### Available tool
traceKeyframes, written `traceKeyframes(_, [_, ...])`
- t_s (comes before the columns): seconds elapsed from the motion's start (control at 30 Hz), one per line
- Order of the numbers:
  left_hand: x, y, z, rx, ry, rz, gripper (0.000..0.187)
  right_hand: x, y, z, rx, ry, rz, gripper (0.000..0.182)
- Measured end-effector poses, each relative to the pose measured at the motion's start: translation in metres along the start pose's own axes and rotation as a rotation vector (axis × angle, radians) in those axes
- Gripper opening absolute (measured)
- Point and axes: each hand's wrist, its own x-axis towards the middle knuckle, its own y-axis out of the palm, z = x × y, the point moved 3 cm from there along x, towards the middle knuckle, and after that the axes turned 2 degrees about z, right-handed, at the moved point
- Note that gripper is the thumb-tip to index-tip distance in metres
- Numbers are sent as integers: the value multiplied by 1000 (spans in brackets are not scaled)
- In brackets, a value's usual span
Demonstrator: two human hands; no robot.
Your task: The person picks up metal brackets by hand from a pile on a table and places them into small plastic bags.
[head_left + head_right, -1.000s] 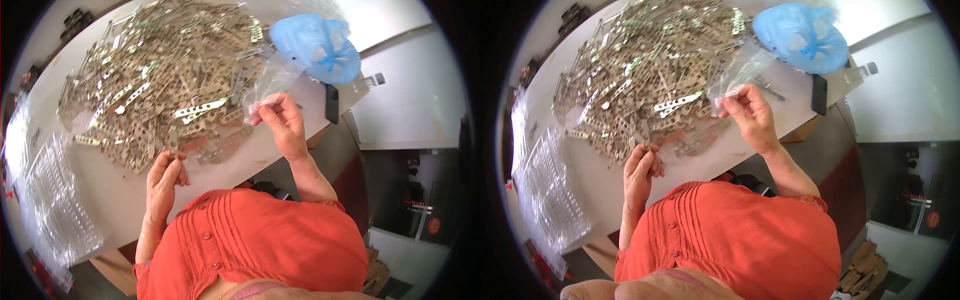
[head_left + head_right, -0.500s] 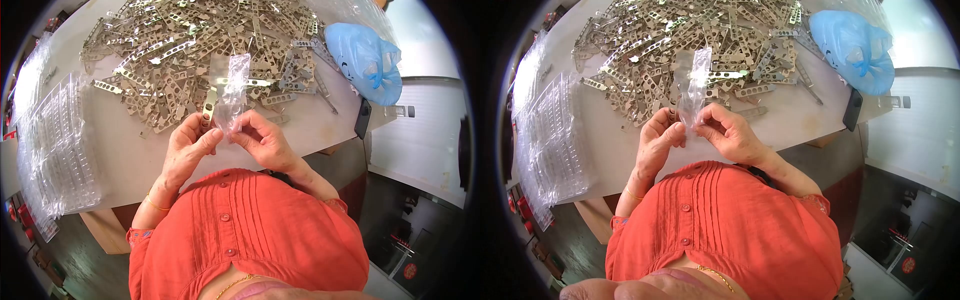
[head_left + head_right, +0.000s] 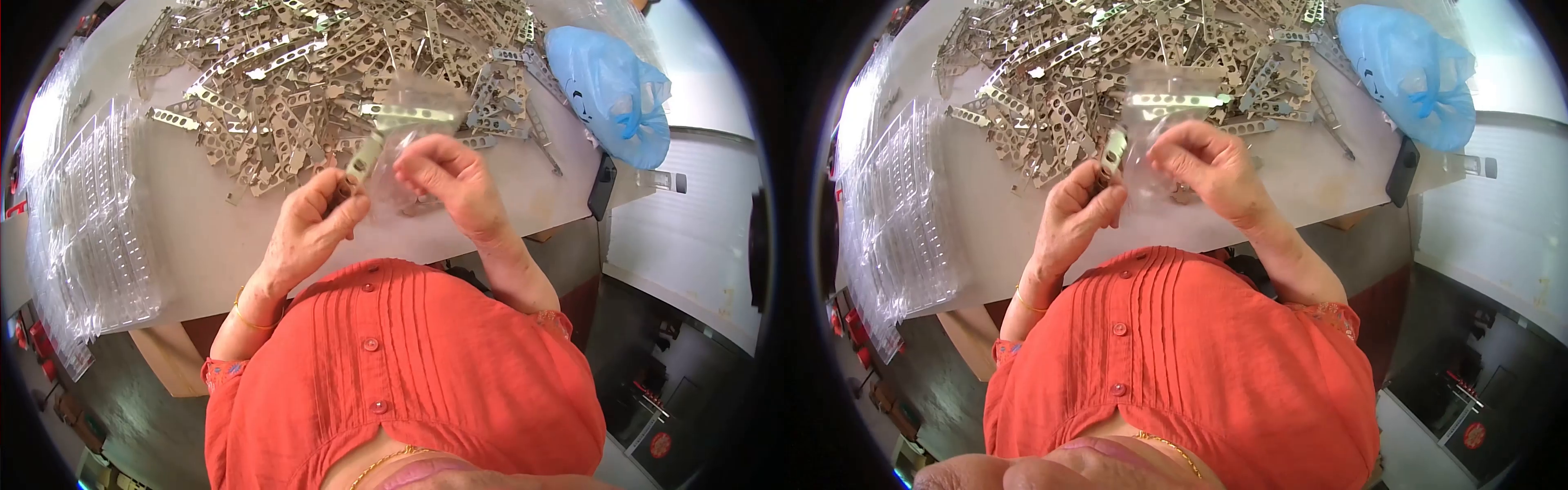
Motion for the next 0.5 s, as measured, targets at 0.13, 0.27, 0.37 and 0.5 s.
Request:
traceKeyframes(0.13, [3,-9,5,-232,32,-166,16,6,-16,4,177,-59,-173,12])
traceKeyframes(0.27, [3,-10,6,-308,48,-198,20,9,-25,4,360,-109,-246,11])
traceKeyframes(0.37, [4,-3,5,-315,30,-190,21,10,-20,1,395,-146,-274,10])
traceKeyframes(0.5, [7,-3,10,-335,11,-173,25,10,-11,-5,429,-154,-264,12])
